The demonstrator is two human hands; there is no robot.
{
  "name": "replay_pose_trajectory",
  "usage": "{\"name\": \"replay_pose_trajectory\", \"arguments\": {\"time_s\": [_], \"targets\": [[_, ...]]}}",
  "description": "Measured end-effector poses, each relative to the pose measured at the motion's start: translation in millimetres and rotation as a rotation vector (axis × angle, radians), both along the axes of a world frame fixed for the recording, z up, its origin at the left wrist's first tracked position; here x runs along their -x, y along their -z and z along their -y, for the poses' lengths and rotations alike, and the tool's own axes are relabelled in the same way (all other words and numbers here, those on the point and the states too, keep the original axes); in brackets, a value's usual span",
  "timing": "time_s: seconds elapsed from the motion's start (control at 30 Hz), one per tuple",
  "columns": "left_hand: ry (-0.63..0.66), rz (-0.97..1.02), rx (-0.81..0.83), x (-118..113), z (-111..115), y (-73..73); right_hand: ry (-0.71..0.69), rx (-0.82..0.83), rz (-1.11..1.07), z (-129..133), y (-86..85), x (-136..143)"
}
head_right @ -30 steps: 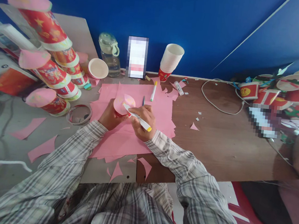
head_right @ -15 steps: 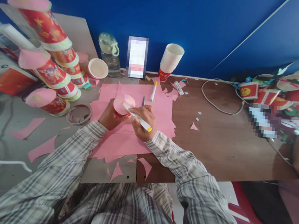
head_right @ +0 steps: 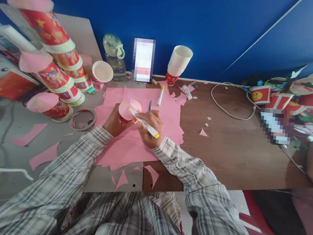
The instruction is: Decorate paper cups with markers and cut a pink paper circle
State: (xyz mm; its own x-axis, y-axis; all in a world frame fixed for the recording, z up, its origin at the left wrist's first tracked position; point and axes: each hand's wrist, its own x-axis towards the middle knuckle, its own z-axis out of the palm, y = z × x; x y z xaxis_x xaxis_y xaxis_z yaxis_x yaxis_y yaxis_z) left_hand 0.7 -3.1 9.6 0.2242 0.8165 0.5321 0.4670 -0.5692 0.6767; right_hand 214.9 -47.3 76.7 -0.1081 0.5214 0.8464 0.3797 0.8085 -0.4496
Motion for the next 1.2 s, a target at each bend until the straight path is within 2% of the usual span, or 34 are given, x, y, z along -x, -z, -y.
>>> {"name": "replay_pose_trajectory", "arguments": {"time_s": [0.13, 0.43, 0.57, 0.73, 0.9, 1.07, 1.2], "targets": [[-0.001, -0.009, 0.014, 0.2, 0.6, 0.1, -0.025, 0.053, -0.004, -0.2, 3.1, -0.7], [0.012, 0.006, 0.000, -0.6, 0.3, 1.9, 0.011, 0.005, 0.024, -1.0, 2.3, 1.9], [0.013, 0.016, -0.015, -0.8, 0.3, 2.1, -0.016, -0.031, -0.013, -0.5, 1.5, 2.4], [0.008, 0.017, -0.011, -2.0, 0.8, 1.8, 0.010, -0.001, 0.008, -0.6, 1.3, 1.5], [-0.001, 0.019, -0.010, -1.9, 0.2, 3.4, -0.039, -0.073, -0.009, -0.7, -3.3, 4.3], [0.018, 0.028, -0.056, -1.0, -0.5, 4.3, -0.046, -0.047, -0.007, -0.3, -4.3, 4.8], [0.008, 0.014, -0.014, -0.9, -0.1, 4.3, -0.033, -0.024, 0.018, 0.0, -1.4, 2.2]]}}
